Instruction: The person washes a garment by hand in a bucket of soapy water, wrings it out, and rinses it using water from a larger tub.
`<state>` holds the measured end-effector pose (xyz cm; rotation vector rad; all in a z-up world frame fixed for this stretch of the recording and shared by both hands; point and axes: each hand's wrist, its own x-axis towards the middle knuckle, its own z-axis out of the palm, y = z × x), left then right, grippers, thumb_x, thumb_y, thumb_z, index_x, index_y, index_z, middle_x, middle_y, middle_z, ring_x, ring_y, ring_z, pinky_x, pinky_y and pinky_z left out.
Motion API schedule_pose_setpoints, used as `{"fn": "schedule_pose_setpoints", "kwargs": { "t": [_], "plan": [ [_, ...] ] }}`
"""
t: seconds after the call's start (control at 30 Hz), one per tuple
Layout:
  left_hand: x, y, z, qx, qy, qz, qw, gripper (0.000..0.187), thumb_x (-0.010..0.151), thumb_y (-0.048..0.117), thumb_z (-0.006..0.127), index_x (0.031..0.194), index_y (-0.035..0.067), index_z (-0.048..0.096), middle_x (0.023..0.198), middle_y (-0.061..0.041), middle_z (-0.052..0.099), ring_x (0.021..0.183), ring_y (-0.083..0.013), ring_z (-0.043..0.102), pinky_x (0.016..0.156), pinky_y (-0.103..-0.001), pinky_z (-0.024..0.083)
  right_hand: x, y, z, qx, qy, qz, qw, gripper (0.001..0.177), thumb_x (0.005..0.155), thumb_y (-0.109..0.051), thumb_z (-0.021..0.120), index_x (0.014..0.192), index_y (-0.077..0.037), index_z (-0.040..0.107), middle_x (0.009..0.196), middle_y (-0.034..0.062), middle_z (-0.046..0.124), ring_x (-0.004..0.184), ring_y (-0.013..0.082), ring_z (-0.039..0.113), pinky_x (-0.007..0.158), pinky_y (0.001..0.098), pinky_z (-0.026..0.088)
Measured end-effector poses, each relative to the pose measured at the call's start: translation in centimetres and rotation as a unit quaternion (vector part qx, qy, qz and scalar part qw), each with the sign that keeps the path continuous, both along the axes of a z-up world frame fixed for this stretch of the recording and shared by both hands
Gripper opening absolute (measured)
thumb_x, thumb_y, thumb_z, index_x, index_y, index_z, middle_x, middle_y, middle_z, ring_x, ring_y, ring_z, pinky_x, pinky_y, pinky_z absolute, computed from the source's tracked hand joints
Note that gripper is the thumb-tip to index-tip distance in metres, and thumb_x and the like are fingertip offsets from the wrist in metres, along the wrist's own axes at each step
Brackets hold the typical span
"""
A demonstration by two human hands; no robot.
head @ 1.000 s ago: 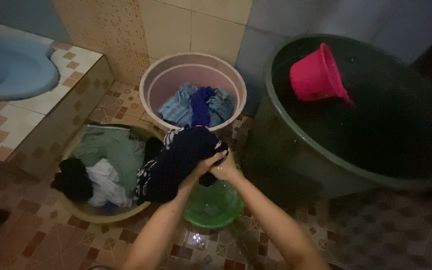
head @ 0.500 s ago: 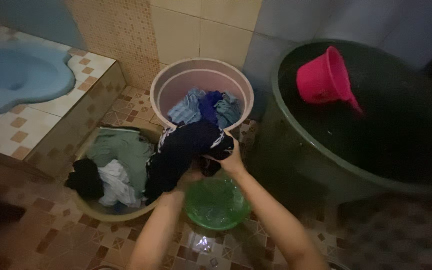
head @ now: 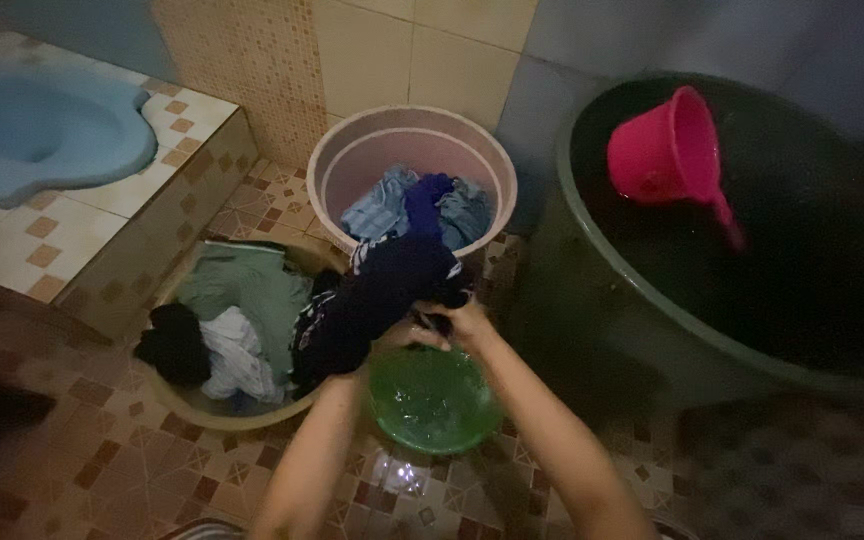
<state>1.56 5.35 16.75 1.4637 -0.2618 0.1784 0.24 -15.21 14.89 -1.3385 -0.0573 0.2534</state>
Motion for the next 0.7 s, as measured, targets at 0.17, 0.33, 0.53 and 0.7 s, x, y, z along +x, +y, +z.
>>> {"fn": "schedule_pose_setpoints", "kwargs": {
  "t": [0.17, 0.33, 0.53, 0.7],
  "plan": [
    [1.8, -3.7, -8.9, 0.255, -0.071, -0.06, 0.963, 0.072, 0.071, 0.048, 0.086, 0.128, 0.009, 0.067, 0.132, -0.025, 0.06, 0.125, -0.0471, 0.05, 0.103, -0.055, 0.04, -0.9, 0.9, 1.3, 0.056, -0.064, 0.016, 0.996, 0.038, 0.082, 0.003, 0.09, 0.111, 0.006, 0.064, 0.104, 0.0115, 0.068, 0.091, 0.0267, 0.066, 0.076, 0.0416, 0.056],
    [1.1, -5.2, -11.9, 0.433, -0.033, -0.036, 0.9, 0.06, 0.076, 0.044, 0.077, 0.125, 0.012, 0.067, 0.132, -0.023, 0.064, 0.127, -0.0447, 0.054, 0.105, -0.054, 0.043, -3.0, 3.2, 5.8, -0.043, -0.188, -0.093, 0.977, 0.061, 0.071, -0.009, 0.089, 0.126, -0.007, 0.063, 0.113, 0.0024, 0.071, 0.102, 0.0167, 0.067, 0.089, 0.033, 0.057],
    [-0.9, -5.4, -12.2, 0.439, -0.151, 0.142, 0.874, 0.04, 0.082, 0.025, 0.067, 0.118, 0.007, 0.07, 0.124, -0.022, 0.069, 0.124, -0.0447, 0.056, 0.107, -0.055, 0.044, -3.1, 5.9, 4.1, -0.133, -0.264, -0.231, 0.927, 0.058, 0.068, -0.005, 0.089, 0.119, -0.004, 0.063, 0.106, 0.0047, 0.072, 0.096, 0.0166, 0.067, 0.089, 0.0315, 0.055],
    [-2.6, -3.1, -4.1, 0.352, 0.107, 0.038, 0.929, 0.063, 0.071, 0.034, 0.077, 0.125, 0.004, 0.064, 0.126, -0.024, 0.069, 0.123, -0.0417, 0.063, 0.103, -0.048, 0.049, -2.3, 7.9, 5.4, 0.04, -0.089, -0.291, 0.952, 0.047, 0.075, -0.003, 0.079, 0.119, -0.009, 0.064, 0.1, 0.0075, 0.071, 0.087, 0.021, 0.068, 0.08, 0.0366, 0.056]
  ]
}}
